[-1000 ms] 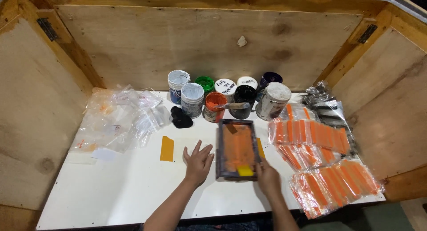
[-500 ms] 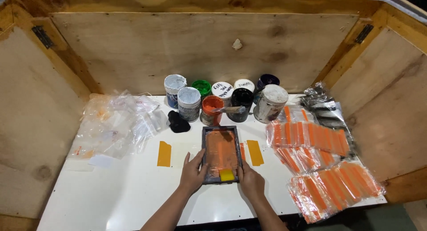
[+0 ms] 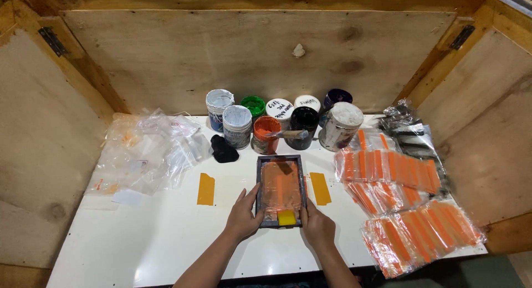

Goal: The person uses a yellow squeegee to spread orange ink across a screen printing frame. They then use a metal spatula to add more orange ink from a container onto the screen and continue spreading it with the squeegee. The workspace contains several paint containers and stacks of orange printed items.

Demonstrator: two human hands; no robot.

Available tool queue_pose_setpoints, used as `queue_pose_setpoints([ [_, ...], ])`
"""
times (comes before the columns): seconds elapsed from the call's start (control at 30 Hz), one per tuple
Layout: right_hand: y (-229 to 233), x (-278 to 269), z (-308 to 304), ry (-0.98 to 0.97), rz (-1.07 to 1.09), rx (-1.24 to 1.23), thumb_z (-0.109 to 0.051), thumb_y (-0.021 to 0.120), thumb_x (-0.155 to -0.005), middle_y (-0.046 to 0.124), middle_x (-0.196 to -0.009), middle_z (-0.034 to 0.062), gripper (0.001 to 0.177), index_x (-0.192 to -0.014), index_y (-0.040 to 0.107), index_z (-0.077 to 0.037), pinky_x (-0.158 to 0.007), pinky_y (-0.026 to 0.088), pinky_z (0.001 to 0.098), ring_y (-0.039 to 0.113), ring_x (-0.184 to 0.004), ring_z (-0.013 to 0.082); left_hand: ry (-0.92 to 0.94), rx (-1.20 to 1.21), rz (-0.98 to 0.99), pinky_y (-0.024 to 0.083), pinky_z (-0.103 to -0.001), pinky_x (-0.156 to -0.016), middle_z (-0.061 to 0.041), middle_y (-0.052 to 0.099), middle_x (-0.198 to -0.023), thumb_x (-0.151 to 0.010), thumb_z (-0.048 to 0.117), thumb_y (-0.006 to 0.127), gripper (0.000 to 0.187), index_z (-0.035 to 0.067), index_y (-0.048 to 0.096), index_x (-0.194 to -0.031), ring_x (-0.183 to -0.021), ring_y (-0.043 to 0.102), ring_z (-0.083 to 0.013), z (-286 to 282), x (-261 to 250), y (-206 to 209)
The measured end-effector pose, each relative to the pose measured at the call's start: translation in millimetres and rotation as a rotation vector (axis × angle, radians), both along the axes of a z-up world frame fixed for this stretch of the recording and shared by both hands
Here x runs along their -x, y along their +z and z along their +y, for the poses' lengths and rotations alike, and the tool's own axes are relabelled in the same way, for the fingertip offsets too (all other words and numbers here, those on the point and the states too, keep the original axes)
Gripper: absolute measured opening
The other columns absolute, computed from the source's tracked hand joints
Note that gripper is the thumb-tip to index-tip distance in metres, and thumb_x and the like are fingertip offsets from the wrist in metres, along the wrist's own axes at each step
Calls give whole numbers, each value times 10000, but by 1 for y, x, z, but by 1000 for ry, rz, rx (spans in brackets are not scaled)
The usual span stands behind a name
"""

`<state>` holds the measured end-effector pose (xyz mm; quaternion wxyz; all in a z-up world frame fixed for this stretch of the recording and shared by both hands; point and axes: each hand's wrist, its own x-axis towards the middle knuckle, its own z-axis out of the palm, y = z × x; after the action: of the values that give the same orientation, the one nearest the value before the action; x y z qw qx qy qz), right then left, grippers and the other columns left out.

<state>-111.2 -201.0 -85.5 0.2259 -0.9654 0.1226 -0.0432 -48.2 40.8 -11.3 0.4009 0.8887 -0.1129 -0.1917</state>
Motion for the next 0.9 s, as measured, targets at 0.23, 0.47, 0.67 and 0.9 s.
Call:
queue_pose_setpoints([
  [0.23, 11, 1, 4, 21, 40, 13, -433, 430, -1029, 733, -892, -25, 536, -1525, 421, -231, -496, 538, 304, 676, -682, 122, -7, 90, -62, 294, -546, -1212, -19, 355, -1660, -895, 351, 629, 841, 263, 208, -1617, -1552, 179, -417, 3, -2, -12],
  [0.47, 37, 3, 11, 104, 105, -49, -597, 433, -950, 735, -1141, -9, 707, -1535, 374, -204, -563, 590, 350, 727, -810, 178, 57, 120, -5, 409, -469, -1163, -54, 313, -1670, -874, 287, 645, 912, 235, 127, -1622, -1520, 309, -314, 2, 1, 8],
  [0.67, 39, 3, 2, 182, 263, -32, -592, 605, -822, 709, -1216, -21, 942, -1607, 218, -244, -761, 615, 365, 716, -992, 192, 59, 153, -74, 390, -444, -1179, -103, 272, -1683, -832, 275, 621, 959, 195, 94, -1629, -1512, 348, -310, 4, -2, -12],
  [0.9, 37, 7, -8, 234, 206, -150, -593, 669, -843, 711, -1267, -48, 949, -1613, 187, -320, -753, 608, 348, 717, -1032, 171, -16, 68, -140, 199, -491, -1262, -95, 292, -1677, -859, 296, 542, 911, 212, 62, -1629, -1540, 249, -371, 3, -3, -19],
])
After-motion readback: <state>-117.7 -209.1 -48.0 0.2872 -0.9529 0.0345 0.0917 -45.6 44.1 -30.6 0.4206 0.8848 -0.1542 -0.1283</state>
